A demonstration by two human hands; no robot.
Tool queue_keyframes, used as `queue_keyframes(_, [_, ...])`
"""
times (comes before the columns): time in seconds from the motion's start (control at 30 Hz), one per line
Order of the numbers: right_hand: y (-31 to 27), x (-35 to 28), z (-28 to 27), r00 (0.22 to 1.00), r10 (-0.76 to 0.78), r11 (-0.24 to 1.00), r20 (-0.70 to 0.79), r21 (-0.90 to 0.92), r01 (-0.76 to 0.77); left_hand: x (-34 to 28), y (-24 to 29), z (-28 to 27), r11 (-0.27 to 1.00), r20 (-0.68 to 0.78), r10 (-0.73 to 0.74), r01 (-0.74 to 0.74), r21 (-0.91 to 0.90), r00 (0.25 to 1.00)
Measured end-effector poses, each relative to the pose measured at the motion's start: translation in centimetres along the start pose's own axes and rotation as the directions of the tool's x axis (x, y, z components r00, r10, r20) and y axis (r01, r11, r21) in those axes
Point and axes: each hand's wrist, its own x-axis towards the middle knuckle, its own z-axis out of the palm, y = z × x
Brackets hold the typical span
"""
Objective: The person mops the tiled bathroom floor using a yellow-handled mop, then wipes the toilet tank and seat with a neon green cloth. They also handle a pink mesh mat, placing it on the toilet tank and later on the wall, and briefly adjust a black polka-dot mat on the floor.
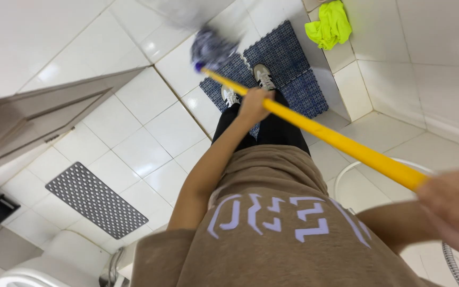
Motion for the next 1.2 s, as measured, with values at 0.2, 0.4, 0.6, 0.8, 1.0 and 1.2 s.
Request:
queue_keyframes(0.2, [6.9,1.0,1.4,0.982,0.128,0.991,0.137,0.015,-0.131,-8.4,-7.4,-4.4,0.976,-0.198,-0.203,0.183,-0.114,0.959])
queue_keyframes(0.4, [4.2,0.5,2.3,0.995,0.079,0.994,0.066,0.066,-0.083,-7.3,-4.0,-4.7,0.934,-0.094,-0.355,0.348,-0.078,0.93])
queue_keyframes(0.6, [-1.5,-7.5,-2.1,0.992,-0.017,0.998,-0.124,-0.064,0.009,-3.2,0.1,-0.4,0.98,0.101,-0.129,0.112,0.166,0.986])
queue_keyframes(0.8, [-4.6,-10.9,-0.8,0.94,-0.304,0.886,-0.153,-0.409,0.219,4.8,4.6,2.8,0.978,0.253,0.073,-0.119,0.171,0.965])
queue_keyframes(1.0, [-5.1,-7.0,2.7,0.954,-0.297,0.808,0.03,-0.524,0.268,12.4,6.8,5.2,0.95,-0.101,0.312,-0.314,0.002,0.945])
queue_keyframes(1.2, [-3.7,-4.1,-4.5,0.974,-0.217,0.841,0.058,-0.495,0.217,19.4,8.5,3.4,0.955,-0.084,0.295,-0.295,0.014,0.952])
